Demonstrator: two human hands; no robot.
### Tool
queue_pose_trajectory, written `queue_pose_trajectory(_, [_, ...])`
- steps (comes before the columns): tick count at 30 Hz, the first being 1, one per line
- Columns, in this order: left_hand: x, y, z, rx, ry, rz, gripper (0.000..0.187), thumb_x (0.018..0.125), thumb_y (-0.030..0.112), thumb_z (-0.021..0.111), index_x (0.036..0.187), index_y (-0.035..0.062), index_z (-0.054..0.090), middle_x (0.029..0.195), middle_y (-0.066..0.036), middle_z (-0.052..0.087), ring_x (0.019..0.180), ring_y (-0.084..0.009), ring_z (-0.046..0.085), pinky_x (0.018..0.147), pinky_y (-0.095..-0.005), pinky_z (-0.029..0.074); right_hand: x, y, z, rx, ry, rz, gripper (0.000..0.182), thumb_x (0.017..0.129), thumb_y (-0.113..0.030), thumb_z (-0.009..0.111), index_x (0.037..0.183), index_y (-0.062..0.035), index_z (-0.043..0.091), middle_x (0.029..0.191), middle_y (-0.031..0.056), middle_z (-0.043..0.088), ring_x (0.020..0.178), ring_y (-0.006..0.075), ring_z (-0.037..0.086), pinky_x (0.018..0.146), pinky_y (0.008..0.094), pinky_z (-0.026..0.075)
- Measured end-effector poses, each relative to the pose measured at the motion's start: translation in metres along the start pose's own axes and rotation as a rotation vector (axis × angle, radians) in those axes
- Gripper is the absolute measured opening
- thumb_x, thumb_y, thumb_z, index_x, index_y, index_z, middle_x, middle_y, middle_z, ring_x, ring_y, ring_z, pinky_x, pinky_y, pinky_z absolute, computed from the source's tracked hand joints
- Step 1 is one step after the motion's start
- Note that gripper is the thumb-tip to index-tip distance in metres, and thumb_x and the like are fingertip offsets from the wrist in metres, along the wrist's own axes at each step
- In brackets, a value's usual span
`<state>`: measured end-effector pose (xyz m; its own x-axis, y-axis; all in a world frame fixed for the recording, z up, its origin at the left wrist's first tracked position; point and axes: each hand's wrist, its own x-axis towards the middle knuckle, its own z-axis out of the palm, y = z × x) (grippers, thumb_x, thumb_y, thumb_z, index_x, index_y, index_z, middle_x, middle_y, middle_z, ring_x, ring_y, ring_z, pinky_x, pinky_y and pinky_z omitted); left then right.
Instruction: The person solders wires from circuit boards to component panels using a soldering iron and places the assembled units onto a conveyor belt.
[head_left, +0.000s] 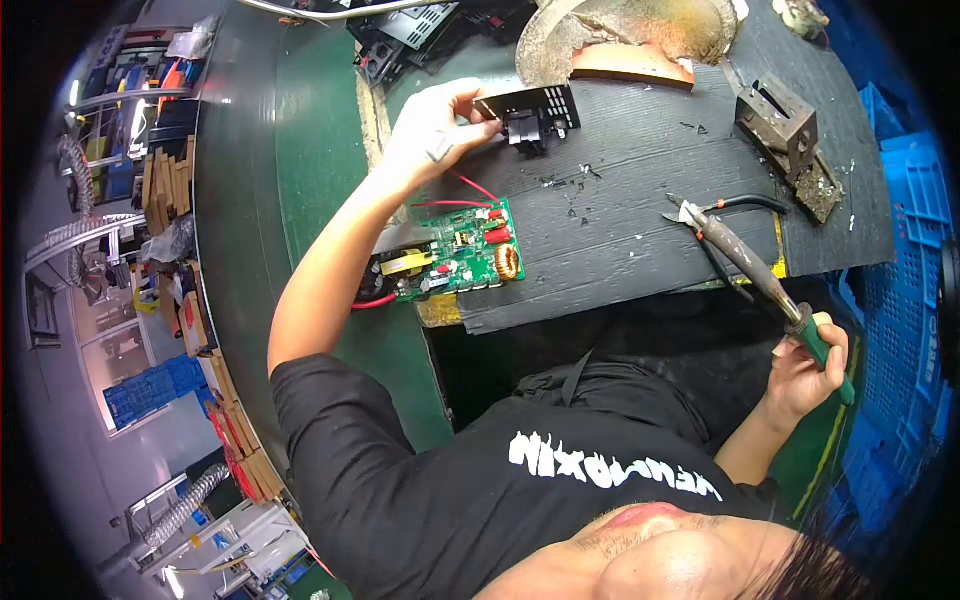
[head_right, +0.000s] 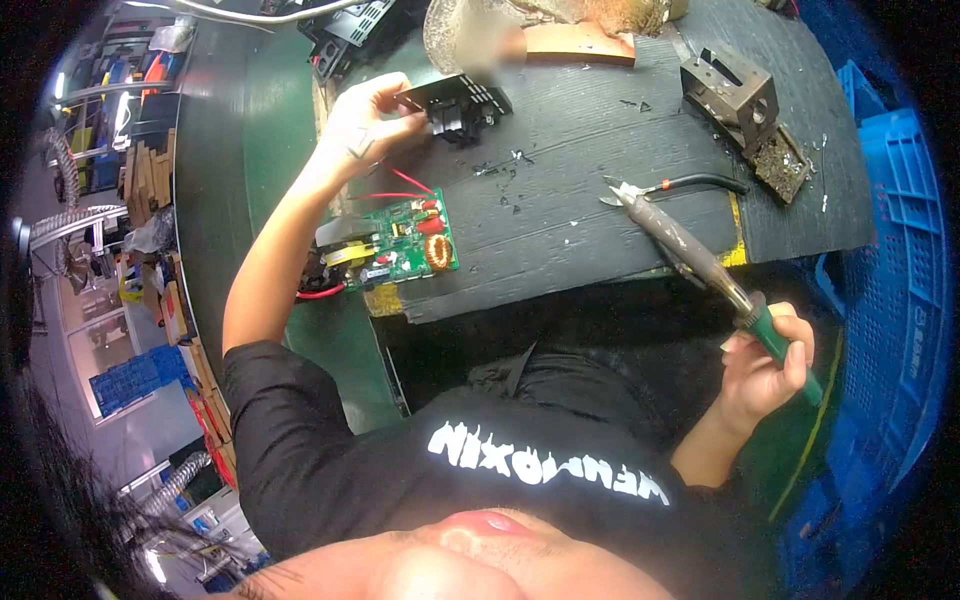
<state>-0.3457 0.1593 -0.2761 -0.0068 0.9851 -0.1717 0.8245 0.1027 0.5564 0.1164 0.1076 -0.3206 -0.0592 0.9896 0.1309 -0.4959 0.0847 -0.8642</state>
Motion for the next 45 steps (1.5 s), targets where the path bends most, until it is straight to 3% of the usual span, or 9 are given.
queue_pose_trajectory(8, [-0.014,0.026,-0.039,0.154,-0.038,0.304,0.047,0.075,0.023,0.067,0.118,0.0096,0.054,0.1,-0.005,0.061,0.095,-0.0168,0.056,0.087,-0.0326,0.041,0.017,0.007,-0.008,-0.074,0.028,-0.009,0.034,0.091,-0.031,0.043,0.1,-0.0019,0.058,0.078,0.0157,0.054,0.051,0.0176,0.052,0.04,0.0232,0.041])
queue_pose_trajectory(13, [-0.02,0.061,-0.017,0.569,-0.015,0.391,0.058,0.065,0.053,0.073,0.099,0.0071,0.06,0.098,-0.012,0.063,0.092,-0.0309,0.058,0.08,-0.0396,0.047,0.02,0.008,-0.006,-0.032,0.007,0.039,0.036,0.091,-0.033,0.047,0.102,-0.0015,0.061,0.08,0.0142,0.053,0.056,0.0183,0.052,0.048,0.023,0.045])
queue_pose_trajectory(20, [-0.049,0.118,0.033,0.729,-0.058,0.529,0.076,0.053,0.037,0.08,0.115,-0.0007,0.056,0.122,-0.011,0.044,0.103,-0.0271,0.049,0.09,-0.0379,0.041,0.01,0.009,-0.015,-0.034,0.064,0.024,0.035,0.091,-0.032,0.044,0.099,-0.0017,0.059,0.079,0.0154,0.053,0.051,0.0181,0.052,0.04,0.0224,0.041])
queue_pose_trajectory(26, [-0.042,0.096,0.051,0.815,0.012,0.664,0.032,0.071,0.011,0.057,0.098,-0.0063,0.061,0.092,-0.01,0.056,0.091,-0.021,0.052,0.078,-0.0304,0.044,0.006,0.007,-0.018,-0.034,0.08,0.011,0.035,0.091,-0.031,0.042,0.098,-0.0013,0.058,0.079,0.0164,0.054,0.048,0.0182,0.052,0.037,0.0227,0.039])
queue_pose_trajectory(28, [-0.042,0.103,0.042,0.714,0.051,0.587,0.041,0.066,0.01,0.063,0.105,-0.0021,0.061,0.107,-0.011,0.061,0.091,-0.0261,0.058,0.078,-0.0335,0.05,0.005,0.006,-0.018,-0.032,0.093,0.008,0.035,0.091,-0.031,0.041,0.098,-0.0014,0.058,0.079,0.0164,0.054,0.048,0.0181,0.052,0.037,0.0225,0.039])
queue_pose_trajectory(33, [-0.038,0.081,0.01,0.349,0.152,0.388,0.023,0.074,-0.004,0.058,0.095,0.0047,0.058,0.086,-0.013,0.058,0.082,-0.0296,0.06,0.072,-0.0345,0.051,0.002,0.006,-0.021,-0.015,0.06,0.006,0.037,0.092,-0.033,0.043,0.101,-0.0024,0.06,0.079,0.0149,0.052,0.051,0.0166,0.049,0.04,0.0206,0.039])
queue_pose_trajectory(37, [-0.032,0.042,-0.005,-0.449,0.131,0.104,0.016,0.079,0.001,0.069,0.081,0.0004,0.054,0.076,-0.001,0.056,0.072,-0.0061,0.056,0.064,-0.0229,0.047,0.003,0.007,-0.02,-0.012,0.059,0.006,0.037,0.092,-0.033,0.043,0.101,-0.0022,0.06,0.079,0.0149,0.052,0.052,0.0166,0.05,0.04,0.0205,0.039])
queue_pose_trajectory(44, [-0.004,0.002,-0.01,-0.283,-0.051,-0.078,0.031,0.076,0.013,0.074,0.068,0.007,0.045,0.067,0.003,0.054,0.065,-0.0038,0.048,0.059,-0.0215,0.041,0.006,0.01,-0.015,-0.019,0.012,0.006,0.035,0.091,-0.03,0.043,0.1,-0.0014,0.059,0.077,0.0158,0.053,0.052,0.0179,0.051,0.043,0.0235,0.042])
queue_pose_trajectory(45, [0.006,-0.025,-0.011,-0.166,-0.137,-0.073,0.023,0.076,0.021,0.074,0.083,0.0024,0.061,0.074,0.0,0.062,0.073,-0.0084,0.056,0.07,-0.0257,0.045,0.007,0.01,-0.014,-0.02,0.01,0.001,0.035,0.091,-0.03,0.043,0.101,-0.0012,0.059,0.077,0.0157,0.053,0.053,0.0179,0.051,0.045,0.0235,0.043])
